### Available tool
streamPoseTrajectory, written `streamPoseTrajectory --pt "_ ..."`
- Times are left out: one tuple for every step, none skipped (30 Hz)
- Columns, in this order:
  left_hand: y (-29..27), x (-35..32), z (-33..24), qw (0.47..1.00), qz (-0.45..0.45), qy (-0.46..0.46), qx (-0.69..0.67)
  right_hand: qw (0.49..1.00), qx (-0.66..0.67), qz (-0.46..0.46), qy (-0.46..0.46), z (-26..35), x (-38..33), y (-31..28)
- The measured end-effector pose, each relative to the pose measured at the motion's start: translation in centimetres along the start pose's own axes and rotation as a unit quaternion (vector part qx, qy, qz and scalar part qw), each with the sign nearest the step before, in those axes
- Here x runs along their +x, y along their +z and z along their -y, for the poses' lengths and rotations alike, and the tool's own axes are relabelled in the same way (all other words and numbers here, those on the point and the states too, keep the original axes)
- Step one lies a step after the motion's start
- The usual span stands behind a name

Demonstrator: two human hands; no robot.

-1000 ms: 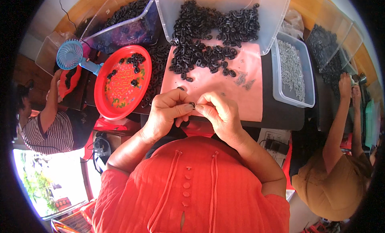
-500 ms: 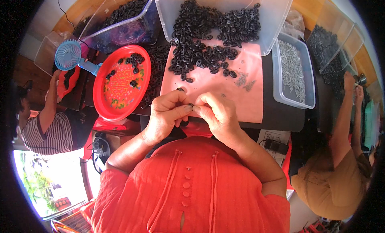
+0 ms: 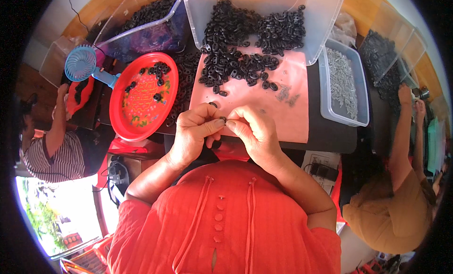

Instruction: The person assembles plastic cord locks by inserting small metal pins into plastic components by hand.

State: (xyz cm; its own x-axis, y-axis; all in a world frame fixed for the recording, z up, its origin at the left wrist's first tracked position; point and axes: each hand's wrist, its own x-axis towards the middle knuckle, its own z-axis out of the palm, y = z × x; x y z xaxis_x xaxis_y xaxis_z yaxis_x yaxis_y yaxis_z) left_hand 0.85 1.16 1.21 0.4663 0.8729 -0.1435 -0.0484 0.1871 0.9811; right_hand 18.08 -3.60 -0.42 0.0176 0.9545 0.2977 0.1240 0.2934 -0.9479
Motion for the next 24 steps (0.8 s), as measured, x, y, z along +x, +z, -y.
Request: streamPoseTrajectory --pt "-0.08 0.01 0.12 1.000 0.000 0.000 0.000 1.000 -0.006 0.002 -0.007 -0.01 0.02 -0.02" --pt "-0.22 0.04 0.36 1.000 0.005 -0.001 -0.002 1.000 -0.007 0.003 -0.008 -0.02 0.01 -0.02" --pt "-0.30 0.04 0.48 1.000 0.010 -0.002 -0.003 1.000 -0.004 -0.010 -0.001 -0.03 -0.02 -0.01" --pt "-0.30 0.01 0.46 1.000 0.010 -0.002 -0.003 1.000 -0.001 -0.022 0.007 -0.09 -0.04 -0.02" --pt "-0.29 -0.03 0.39 1.000 0.010 -0.006 0.001 1.000 -0.001 -0.022 0.007 -0.11 0.01 -0.14" --pt "-0.29 -0.04 0.37 1.000 0.010 -0.010 0.005 1.000 -0.019 -0.011 -0.006 -0.12 0.12 -0.34" --pt "-0.28 -0.04 0.40 1.000 0.010 -0.010 0.004 0.999 -0.038 -0.001 -0.020 -0.08 0.17 -0.46" --pt "-0.26 -0.03 0.44 1.000 0.010 -0.005 0.005 0.999 -0.038 -0.001 -0.019 -0.07 0.20 -0.46" --pt "-0.25 -0.01 0.47 1.000 0.010 0.000 0.005 0.999 -0.034 0.003 -0.022 -0.07 0.22 -0.45" --pt "-0.21 -0.03 0.42 1.000 0.010 -0.001 0.005 0.999 -0.029 0.006 -0.024 -0.11 0.23 -0.44" --pt "-0.16 -0.07 0.27 1.000 0.007 0.000 0.014 0.999 -0.029 0.006 -0.023 -0.19 0.20 -0.42" --pt "-0.12 -0.09 0.17 1.000 0.004 0.001 0.023 0.999 -0.033 0.009 -0.024 -0.30 0.16 -0.38" --pt "-0.10 -0.13 0.17 1.000 0.003 0.000 0.022 0.999 -0.037 0.012 -0.025 -0.35 0.09 -0.35" --pt "-0.09 -0.16 0.18 1.000 0.004 -0.001 0.016 0.999 -0.037 0.013 -0.023 -0.31 0.10 -0.32" --pt "-0.08 -0.19 0.19 1.000 0.005 -0.002 0.011 0.998 -0.048 0.014 -0.037 -0.22 0.16 -0.30" --pt "-0.05 -0.27 0.22 1.000 0.004 -0.004 0.009 0.997 -0.057 0.016 -0.050 -0.23 0.14 -0.23" --pt "0.02 -0.29 0.20 1.000 0.009 0.019 0.022 0.997 -0.057 0.018 -0.048 -0.27 0.13 -0.15" --pt "0.04 -0.31 0.25 0.998 0.014 0.042 0.034 0.997 -0.057 0.017 -0.048 -0.30 0.14 -0.07" --pt "0.02 -0.23 0.21 0.998 0.012 0.044 0.033 0.997 -0.058 0.017 -0.049 -0.23 0.26 -0.06" --pt "-0.02 -0.16 0.20 0.999 0.016 0.036 0.027 0.997 -0.058 0.020 -0.050 -0.29 0.26 -0.09" --pt "-0.03 -0.17 0.20 0.999 0.020 0.030 0.021 0.996 -0.061 0.025 -0.054 -0.48 0.19 -0.17" --pt "-0.07 -0.11 0.22 0.999 0.019 0.033 0.021 0.996 -0.064 0.029 -0.058 -0.57 0.28 -0.23" --pt "-0.09 -0.06 0.26 1.000 0.014 0.016 0.021 0.996 -0.065 0.030 -0.062 -0.43 0.42 -0.33" --pt "-0.13 -0.05 0.30 1.000 0.008 -0.001 0.021 0.999 -0.026 0.041 -0.013 -0.23 0.57 -0.44"
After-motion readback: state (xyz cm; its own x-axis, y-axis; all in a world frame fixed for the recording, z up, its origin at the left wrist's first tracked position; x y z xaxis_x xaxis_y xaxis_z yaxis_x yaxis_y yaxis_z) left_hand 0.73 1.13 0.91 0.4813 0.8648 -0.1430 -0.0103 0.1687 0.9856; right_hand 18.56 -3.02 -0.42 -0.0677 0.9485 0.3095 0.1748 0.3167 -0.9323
